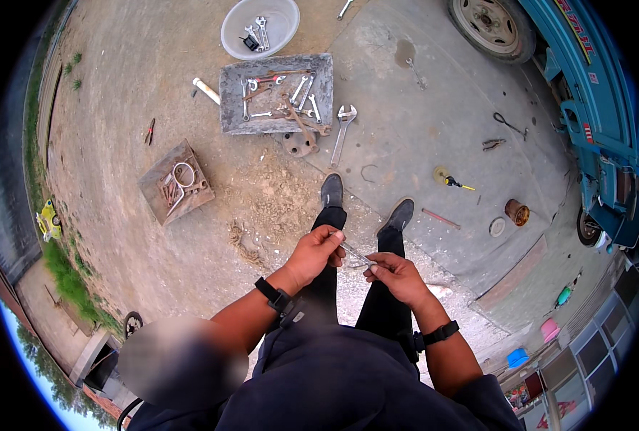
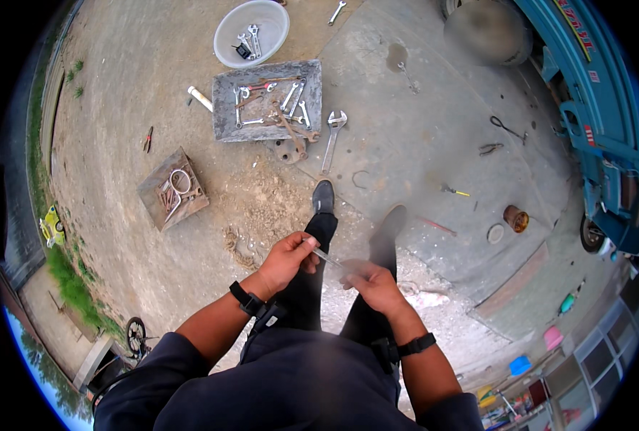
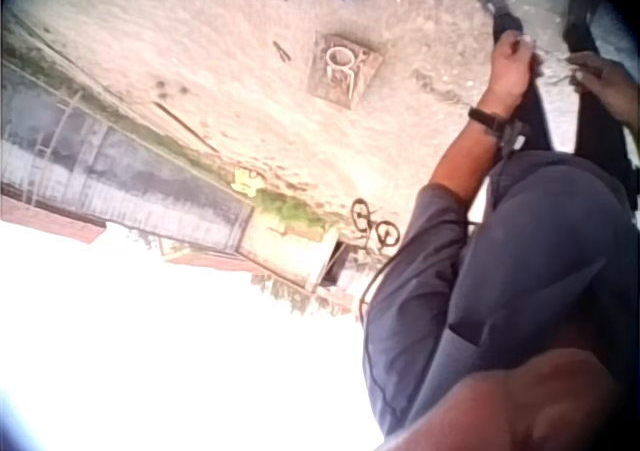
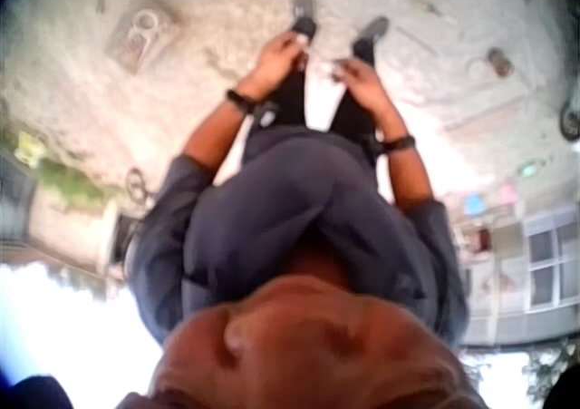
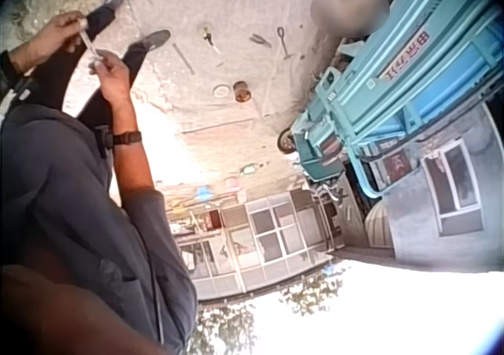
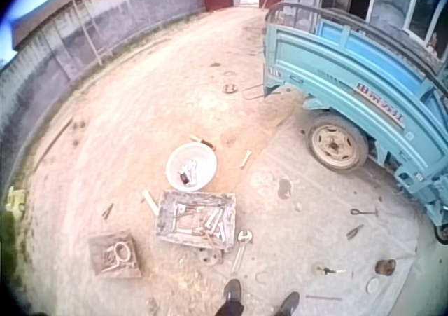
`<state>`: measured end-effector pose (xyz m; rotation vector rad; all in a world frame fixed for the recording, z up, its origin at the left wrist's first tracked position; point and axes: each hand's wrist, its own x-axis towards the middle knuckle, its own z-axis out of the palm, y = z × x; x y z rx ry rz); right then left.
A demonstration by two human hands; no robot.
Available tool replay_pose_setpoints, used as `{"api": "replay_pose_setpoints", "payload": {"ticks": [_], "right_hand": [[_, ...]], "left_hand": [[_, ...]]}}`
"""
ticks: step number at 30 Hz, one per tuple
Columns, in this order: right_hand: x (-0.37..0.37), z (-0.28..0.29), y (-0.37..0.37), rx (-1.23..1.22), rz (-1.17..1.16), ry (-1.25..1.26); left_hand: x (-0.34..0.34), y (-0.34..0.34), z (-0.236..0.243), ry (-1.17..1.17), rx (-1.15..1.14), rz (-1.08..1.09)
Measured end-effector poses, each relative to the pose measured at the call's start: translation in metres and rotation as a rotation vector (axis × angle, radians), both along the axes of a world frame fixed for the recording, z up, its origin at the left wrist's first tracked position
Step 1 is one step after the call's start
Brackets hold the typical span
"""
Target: The person works on the rear cargo bed of a blue three-wheeled vehicle. They repeatedly lift and lower the tailgate, inspect the hinge area, and use a wrench to tighten bolts on the frame. Tools and parts are visible on the ground nearby.
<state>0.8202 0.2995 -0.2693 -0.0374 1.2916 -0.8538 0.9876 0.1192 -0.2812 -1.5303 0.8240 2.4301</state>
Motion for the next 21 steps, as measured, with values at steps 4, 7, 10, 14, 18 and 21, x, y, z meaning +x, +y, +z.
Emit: {"api": "replay_pose_setpoints", "payload": {"ticks": [4,7,10,14,18,21], "right_hand": [[-0.0009,-0.0019,-0.0005,0.06,-0.022,0.015],[-0.0005,-0.0024,0.001,0.058,-0.003,0.028],[0.0011,-0.0024,0.0019,0.051,-0.004,0.009],[0.0051,0.0024,0.0005,0.028,-0.027,-0.007],[0.0068,0.0053,0.001,0.011,-0.04,-0.004],[0.007,-0.0017,0.008,0.003,-0.047,0.046]], "left_hand": [[-0.0016,-0.0038,0.0052,-0.03,0.029,-0.006],[-0.0001,-0.0031,0.0052,-0.029,0.029,0.011],[0.001,-0.0028,0.0045,-0.038,0.014,0.0],[0.0024,-0.0018,0.0041,-0.041,0.001,0.01],[0.0015,-0.0031,0.0049,-0.056,-0.014,-0.005],[-0.0001,-0.0039,0.007,-0.057,-0.006,-0.017]]}}
